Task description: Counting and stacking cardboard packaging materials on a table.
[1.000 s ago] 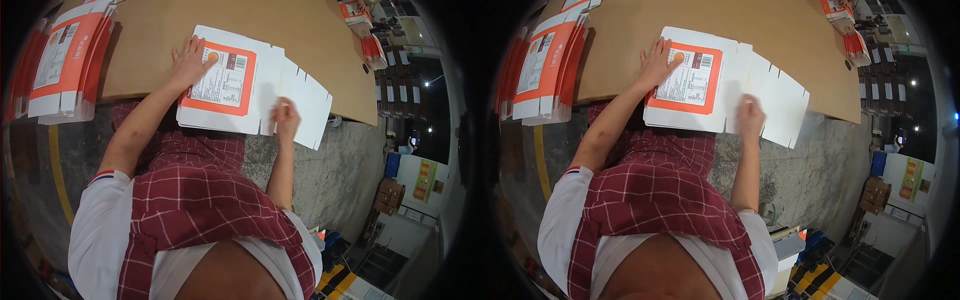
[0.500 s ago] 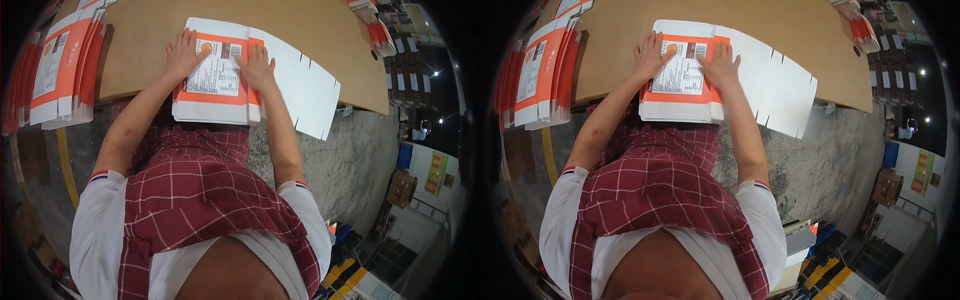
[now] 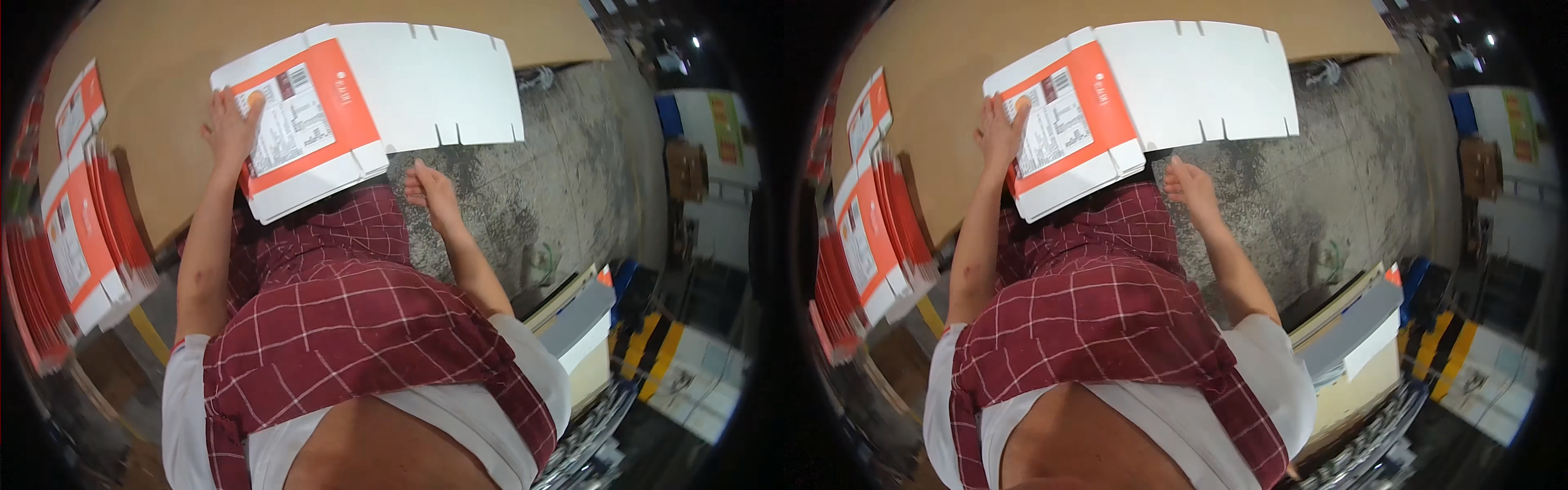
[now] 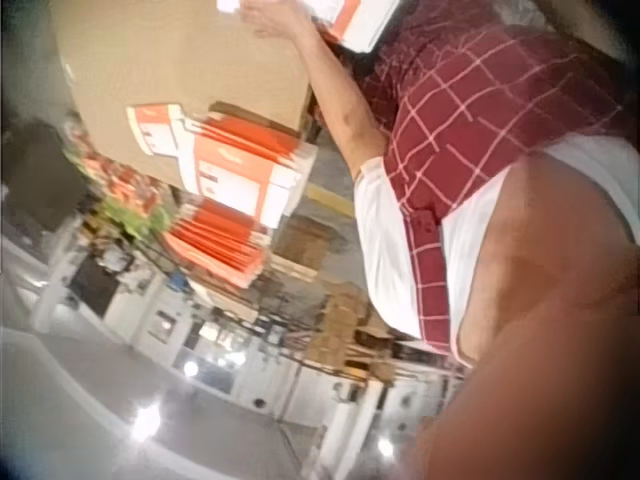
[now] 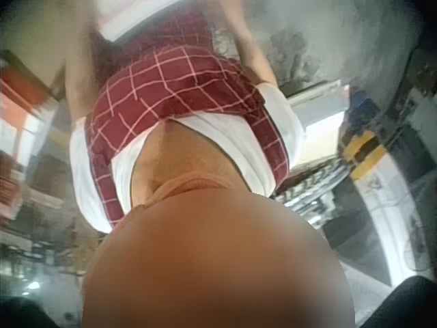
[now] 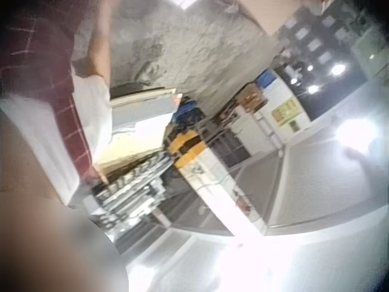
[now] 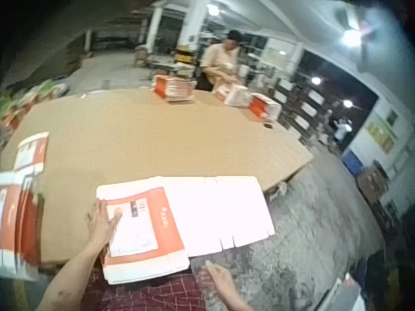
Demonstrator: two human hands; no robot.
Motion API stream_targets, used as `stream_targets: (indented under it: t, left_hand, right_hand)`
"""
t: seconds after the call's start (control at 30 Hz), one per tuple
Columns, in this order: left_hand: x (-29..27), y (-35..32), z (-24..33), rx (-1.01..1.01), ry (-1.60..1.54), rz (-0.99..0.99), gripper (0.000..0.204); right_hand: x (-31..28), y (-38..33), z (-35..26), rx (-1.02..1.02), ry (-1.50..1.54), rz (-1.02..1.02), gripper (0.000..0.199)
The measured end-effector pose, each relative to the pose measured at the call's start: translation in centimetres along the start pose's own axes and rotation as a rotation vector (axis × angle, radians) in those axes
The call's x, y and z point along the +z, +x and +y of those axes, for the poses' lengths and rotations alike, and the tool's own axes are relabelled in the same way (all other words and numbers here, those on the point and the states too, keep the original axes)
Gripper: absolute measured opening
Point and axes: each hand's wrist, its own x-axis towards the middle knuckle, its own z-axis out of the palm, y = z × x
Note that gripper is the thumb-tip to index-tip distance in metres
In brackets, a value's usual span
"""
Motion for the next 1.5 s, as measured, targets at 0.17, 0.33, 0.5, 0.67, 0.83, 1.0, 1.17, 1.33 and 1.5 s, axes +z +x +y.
stream_targets:
  t: [0.17, 0.33, 0.5, 0.67, 0.83, 1.0, 1.17, 1.33, 1.5]
  left_hand:
    - [0.1, 0.0, -0.1, -0.021, -0.032, -0.031, 0.074]
    - [0.2, 0.2, 0.2, -0.004, -0.003, -0.037, 0.074]
    - [-0.1, 0.3, 0.6, -0.023, -0.033, -0.04, 0.076]
    - [0.1, 0.1, 0.1, 0.014, 0.002, 0.01, 0.074]
    - [0.1, -0.4, 0.1, -0.001, -0.008, 0.004, 0.07]
    - [-0.8, -0.7, 0.5, 0.0, -0.108, 0.0, 0.069]
    - [1.3, 0.4, -0.5, 0.026, -0.143, 0.12, 0.073]
    - [2.1, 0.6, -1.7, 0.056, -0.398, 0.112, 0.061]
    - [-6.6, -0.1, 1.0, -0.252, -1.371, -0.183, 0.062]
  right_hand:
    - [0.1, 7.9, 3.3, -0.048, 0.83, 0.147, 0.048]
    - [-9.2, 13.7, -1.1, -0.389, 0.761, 0.604, 0.027]
    - [-14.7, 13.1, -6.0, -0.065, -0.686, 0.83, 0.063]
    - [-7.7, 11.7, -8.4, -0.267, -1.356, 0.49, 0.099]
    - [-7.4, 17.1, -5.7, -0.389, -1.297, 0.437, 0.051]
    - [-1.9, 4.3, -14.2, -0.859, -0.704, -0.016, 0.033]
    - [3.3, -5.1, -15.8, -0.411, 0.264, -0.258, 0.037]
    - [5.6, 4.5, -7.6, -0.227, 0.497, -0.248, 0.041]
    - [7.3, 5.2, -6.8, -0.325, 0.171, -0.053, 0.036]
